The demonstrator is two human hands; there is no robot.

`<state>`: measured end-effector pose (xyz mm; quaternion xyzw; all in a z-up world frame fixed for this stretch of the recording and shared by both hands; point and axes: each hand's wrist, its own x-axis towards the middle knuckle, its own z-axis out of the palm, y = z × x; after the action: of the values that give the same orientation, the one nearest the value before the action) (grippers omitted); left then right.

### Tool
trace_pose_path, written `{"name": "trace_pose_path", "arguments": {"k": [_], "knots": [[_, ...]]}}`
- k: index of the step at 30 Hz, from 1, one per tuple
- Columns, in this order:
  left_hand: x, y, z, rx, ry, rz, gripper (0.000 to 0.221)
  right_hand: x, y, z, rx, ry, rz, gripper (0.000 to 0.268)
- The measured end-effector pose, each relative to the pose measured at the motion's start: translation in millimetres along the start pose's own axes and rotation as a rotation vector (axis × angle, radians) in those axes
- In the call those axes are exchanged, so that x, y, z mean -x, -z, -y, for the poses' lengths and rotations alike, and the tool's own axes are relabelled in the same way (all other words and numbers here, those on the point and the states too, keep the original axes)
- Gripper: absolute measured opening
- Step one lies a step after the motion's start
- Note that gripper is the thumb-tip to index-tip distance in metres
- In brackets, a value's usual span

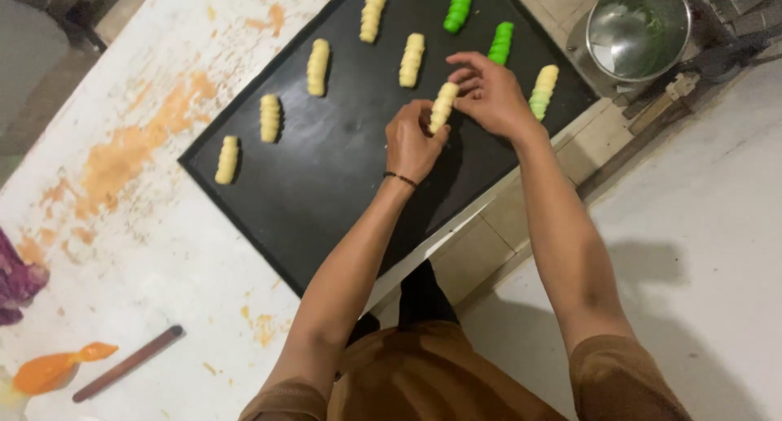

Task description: Rolling out dough balls, piping filling, and shaping them into rolls before placing them on a baking tray.

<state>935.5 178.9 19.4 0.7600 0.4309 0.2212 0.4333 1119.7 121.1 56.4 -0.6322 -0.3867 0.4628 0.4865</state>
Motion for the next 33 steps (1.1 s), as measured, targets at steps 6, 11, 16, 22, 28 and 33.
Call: {"name": "trace_pose_path", "arguments": {"k": [6, 11, 16, 22, 28, 33], "knots": [[-18, 7, -33, -0.310, 0.089, 0.197, 0.071, 13, 2, -5, 0.630, 0.326, -0.128, 0.060], [-43, -3, 4, -0.259, -0.015, 0.126, 0.028, 45, -35, -34, 0.246, 0.093, -0.346, 0.049], [-41, -18, 9, -0.212, -0.051, 0.139, 0.027, 43, -42, -19, 0.142, 0.017, -0.323, 0.049], [-38, -10, -10, -0.176, -0.086, 0.061, 0.033, 46, -40, -5, 0.438, 0.187, -0.342, 0.048], [-24, 5, -3, -0.085, -0.115, 0.081, 0.030, 40, -29, -20, 0.505, 0.406, -0.242, 0.051], [32, 78, -41, -0.037, -0.082, 0.017, 0.031, 40, -37, -20, 0.440, 0.357, -0.288, 0.040]]}}
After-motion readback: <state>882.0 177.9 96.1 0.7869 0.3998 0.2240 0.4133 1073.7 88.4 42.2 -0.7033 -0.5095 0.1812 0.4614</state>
